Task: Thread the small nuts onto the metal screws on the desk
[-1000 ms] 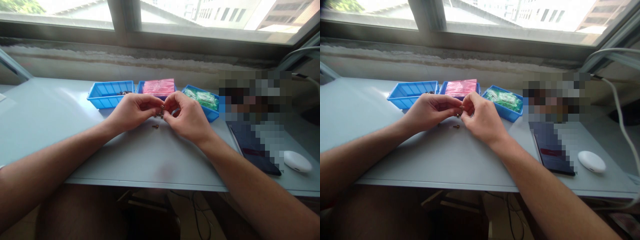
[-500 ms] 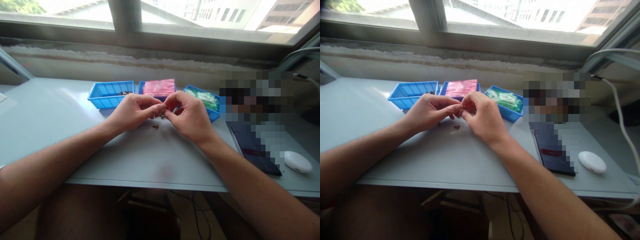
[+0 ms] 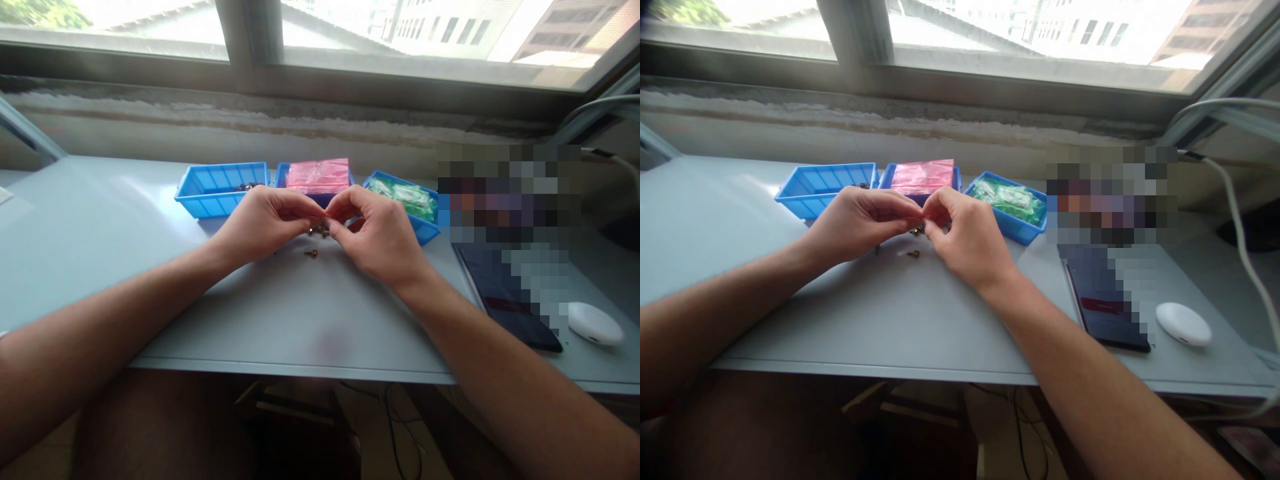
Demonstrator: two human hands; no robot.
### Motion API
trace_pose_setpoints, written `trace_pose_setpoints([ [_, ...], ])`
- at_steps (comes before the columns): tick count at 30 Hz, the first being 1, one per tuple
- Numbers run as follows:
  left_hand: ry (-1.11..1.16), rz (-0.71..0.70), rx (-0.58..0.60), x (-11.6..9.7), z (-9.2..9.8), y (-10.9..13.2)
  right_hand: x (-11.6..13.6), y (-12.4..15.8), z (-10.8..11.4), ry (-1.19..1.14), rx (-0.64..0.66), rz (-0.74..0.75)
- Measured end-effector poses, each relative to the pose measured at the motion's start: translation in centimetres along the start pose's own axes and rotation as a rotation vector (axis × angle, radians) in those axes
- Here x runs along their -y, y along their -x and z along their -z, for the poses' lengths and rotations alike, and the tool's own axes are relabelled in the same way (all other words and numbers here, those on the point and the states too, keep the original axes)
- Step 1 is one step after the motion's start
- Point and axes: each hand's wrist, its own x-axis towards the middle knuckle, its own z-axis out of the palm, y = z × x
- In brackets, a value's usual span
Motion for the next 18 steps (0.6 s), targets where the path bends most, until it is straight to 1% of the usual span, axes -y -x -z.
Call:
trace_pose_setpoints([
  [6,0.145,0.017,0.021,-0.13,-0.48,0.08,-0.36,0.01,-0.24,-0.039,-0.005,-0.003],
  [9,0.164,0.046,-0.004,-0.06,-0.47,0.04,-0.33,0.09,-0.31,-0.002,-0.003,-0.013],
  [12,0.095,0.044,-0.022,-0.01,-0.18,0.01,-0.18,0.09,-0.26,0.038,-0.012,0.022],
  [18,-0.088,0.045,0.027,-0.59,0.19,0.09,0.13,0.00,-0.08,0.021,-0.055,0.029],
])
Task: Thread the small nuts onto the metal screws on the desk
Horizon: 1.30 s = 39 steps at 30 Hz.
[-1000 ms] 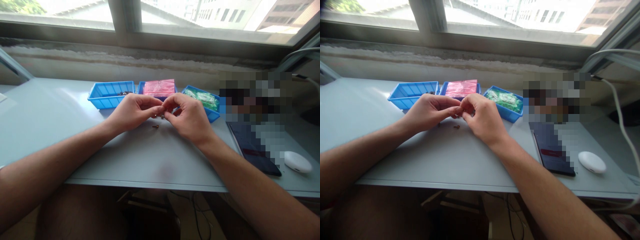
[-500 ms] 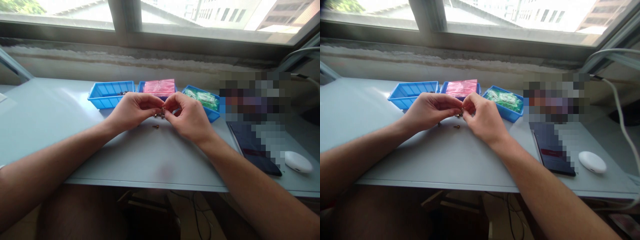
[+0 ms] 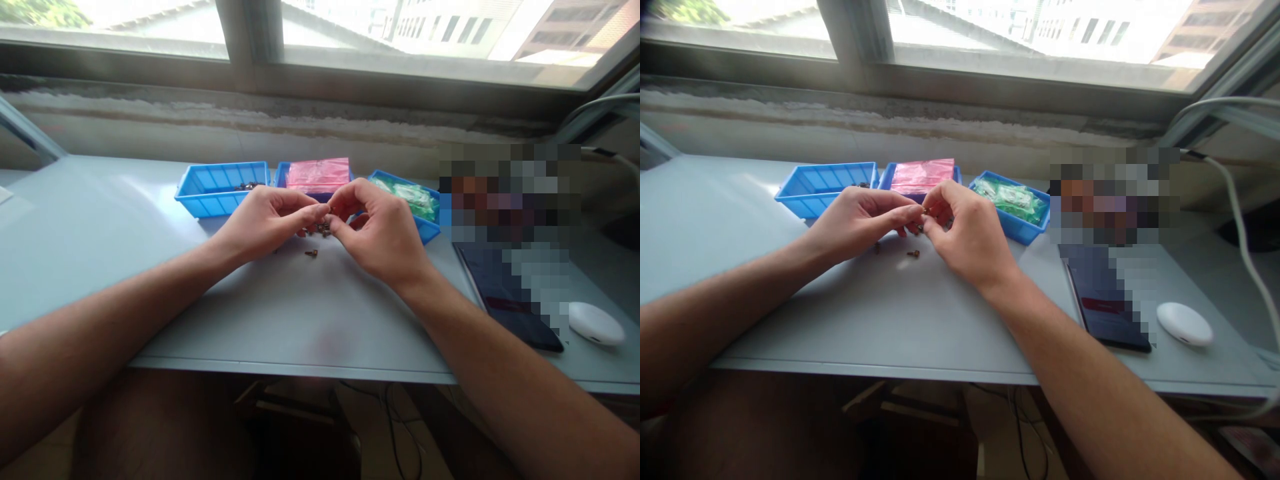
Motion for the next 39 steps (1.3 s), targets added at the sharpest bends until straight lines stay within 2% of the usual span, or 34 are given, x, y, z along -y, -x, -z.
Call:
trace_pose_setpoints([
  [5,0.076,0.002,0.027,0.15,-0.15,0.03,-0.08,0.05,0.01,0.004,0.057,0.025],
  [12,0.126,0.005,-0.035,0.91,-0.24,-0.12,0.10,0.06,-0.03,0.006,0.025,-0.002],
  [25,0.179,-0.038,-0.031,0.55,-0.65,-0.06,-0.12,-0.06,-0.14,-0.067,0.072,-0.025],
  [31,0.167,-0.038,-0.069,0.77,-0.64,0.00,-0.11,-0.03,-0.20,-0.082,0.097,-0.048],
  [39,0.107,-0.062,-0.031,0.48,-0.56,-0.07,-0.10,0.13,-0.31,-0.041,0.063,-0.021],
])
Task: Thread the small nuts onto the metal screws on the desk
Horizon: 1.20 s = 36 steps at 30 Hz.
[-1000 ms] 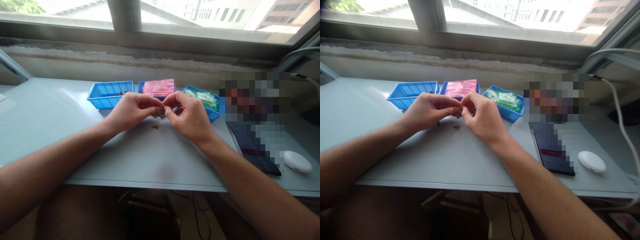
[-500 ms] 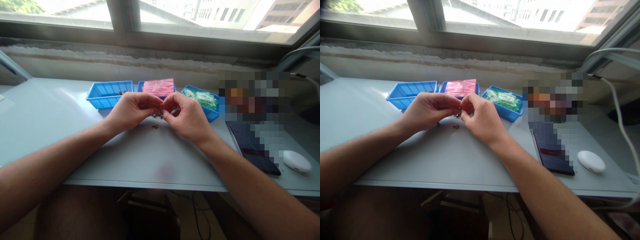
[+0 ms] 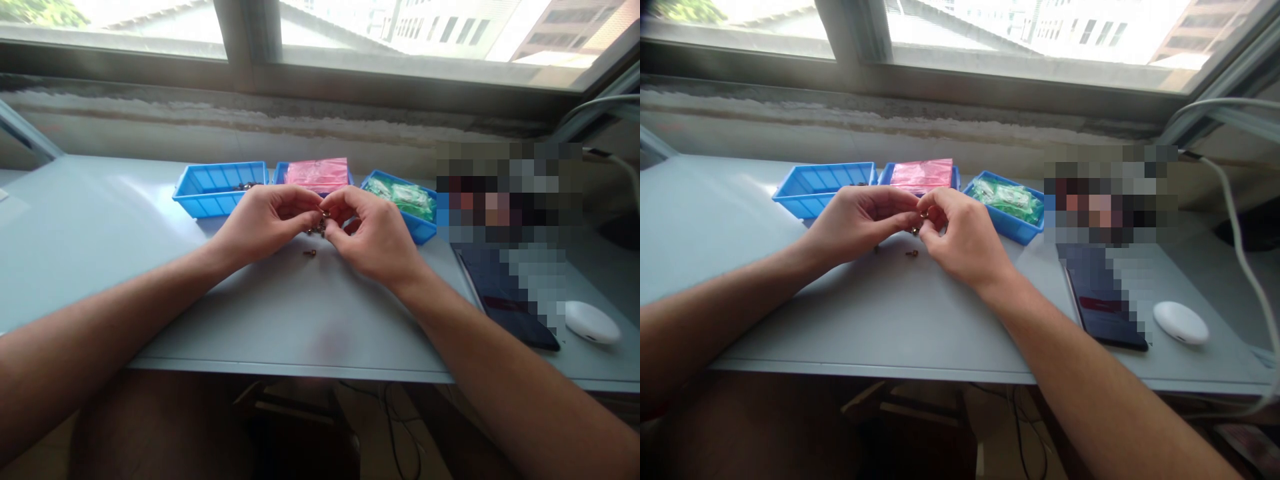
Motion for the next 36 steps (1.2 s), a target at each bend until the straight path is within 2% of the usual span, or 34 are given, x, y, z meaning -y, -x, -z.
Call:
trace_pose_setpoints([
  [5,-0.112,0.022,0.024,-0.7,0.2,0.0,-0.1,-0.1,0.1,0.041,-0.077,0.030],
  [8,-0.131,0.024,0.033,-0.7,0.3,0.0,-0.2,-0.2,0.1,0.025,-0.066,0.043],
  [13,-0.067,0.027,0.030,-0.1,0.3,-0.1,-0.4,-0.2,0.1,-0.014,-0.010,0.062],
  [20,-0.028,0.021,-0.031,0.4,0.3,-0.2,-0.1,-0.1,0.1,0.018,-0.042,0.032],
  [28,0.027,-0.042,0.002,0.6,-0.1,-0.1,-0.2,-0.2,0.2,-0.018,0.006,-0.006],
  [36,0.104,-0.031,0.022,0.8,-0.2,-0.1,0.0,-0.2,0.1,-0.046,0.026,-0.069],
])
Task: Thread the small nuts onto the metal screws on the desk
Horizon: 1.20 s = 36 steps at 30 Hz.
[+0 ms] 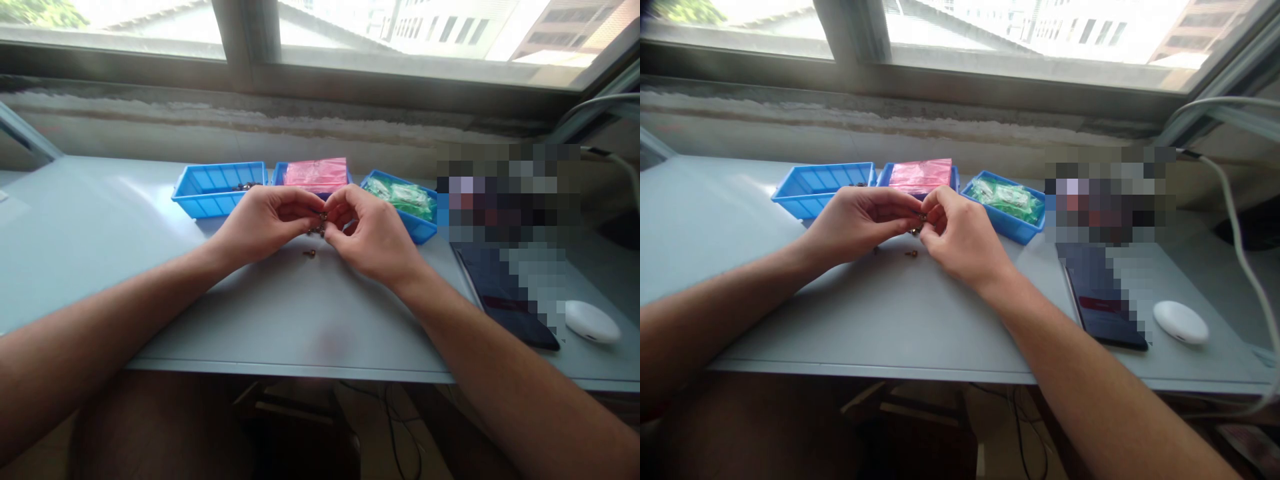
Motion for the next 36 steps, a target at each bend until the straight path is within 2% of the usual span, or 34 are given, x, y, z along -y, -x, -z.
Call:
trace_pose_setpoints([
  [6,-0.058,0.025,0.000,-0.3,0.3,0.0,0.0,0.1,0.0,0.027,-0.011,0.011],
  [14,-0.235,0.067,0.011,-1.3,0.5,0.1,0.2,0.1,0.2,0.054,-0.105,0.076],
  [19,-0.174,0.076,0.016,-0.9,0.6,0.1,0.2,0.1,0.3,0.062,-0.023,0.074],
  [25,-0.127,0.069,-0.036,-0.2,0.6,0.1,0.3,0.1,0.3,0.078,-0.075,0.069],
  [36,0.041,0.037,-0.001,-0.4,-0.1,0.1,-0.1,0.1,0.0,0.007,-0.014,0.032],
])
